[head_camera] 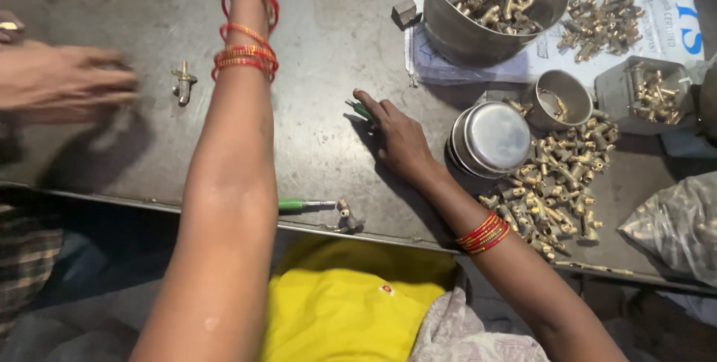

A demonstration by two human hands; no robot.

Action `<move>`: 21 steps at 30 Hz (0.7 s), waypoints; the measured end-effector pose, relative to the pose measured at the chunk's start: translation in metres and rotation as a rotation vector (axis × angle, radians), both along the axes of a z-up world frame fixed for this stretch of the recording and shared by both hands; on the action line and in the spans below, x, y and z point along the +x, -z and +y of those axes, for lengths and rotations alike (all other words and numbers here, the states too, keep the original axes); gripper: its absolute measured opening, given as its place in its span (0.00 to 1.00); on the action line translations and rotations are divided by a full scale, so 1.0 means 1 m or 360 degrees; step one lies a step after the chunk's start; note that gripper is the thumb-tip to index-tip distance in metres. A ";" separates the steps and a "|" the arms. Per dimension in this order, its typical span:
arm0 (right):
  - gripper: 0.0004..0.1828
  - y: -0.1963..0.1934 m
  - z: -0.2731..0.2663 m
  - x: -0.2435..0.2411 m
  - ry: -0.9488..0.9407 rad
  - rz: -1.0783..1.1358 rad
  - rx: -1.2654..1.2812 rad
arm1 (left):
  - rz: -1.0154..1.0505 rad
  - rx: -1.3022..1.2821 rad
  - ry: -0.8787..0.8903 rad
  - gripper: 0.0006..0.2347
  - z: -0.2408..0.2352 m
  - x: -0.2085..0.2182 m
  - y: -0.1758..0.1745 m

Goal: Inspecting and cleaning small brass components using a manual gauge tool at a workshop bench.

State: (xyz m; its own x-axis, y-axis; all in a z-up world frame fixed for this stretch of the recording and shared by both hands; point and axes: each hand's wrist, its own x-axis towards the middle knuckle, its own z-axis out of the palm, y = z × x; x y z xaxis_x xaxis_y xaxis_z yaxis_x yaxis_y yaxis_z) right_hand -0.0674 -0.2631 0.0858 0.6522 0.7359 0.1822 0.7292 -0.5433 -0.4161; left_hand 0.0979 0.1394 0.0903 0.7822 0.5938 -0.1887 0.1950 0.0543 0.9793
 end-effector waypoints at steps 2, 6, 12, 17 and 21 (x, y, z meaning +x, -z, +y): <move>0.52 0.000 0.001 0.002 -0.0029 -0.0034 0.0066 | 0.0064 0.0114 0.0078 0.35 -0.057 -0.042 0.013; 0.55 -0.002 0.000 0.003 -0.0014 -0.0028 0.0036 | 0.0166 0.0287 0.0204 0.35 -0.090 -0.073 0.068; 0.54 -0.001 0.001 0.001 -0.0054 -0.0018 0.0058 | -0.0352 0.0680 0.0408 0.20 -0.132 -0.153 0.073; 0.53 0.003 0.000 0.001 -0.0032 -0.0007 0.0057 | -0.0502 0.0185 0.0620 0.18 -0.136 -0.174 0.077; 0.55 -0.003 0.002 0.003 -0.0016 0.0026 0.0017 | -0.0465 0.0279 0.0561 0.16 -0.142 -0.172 0.062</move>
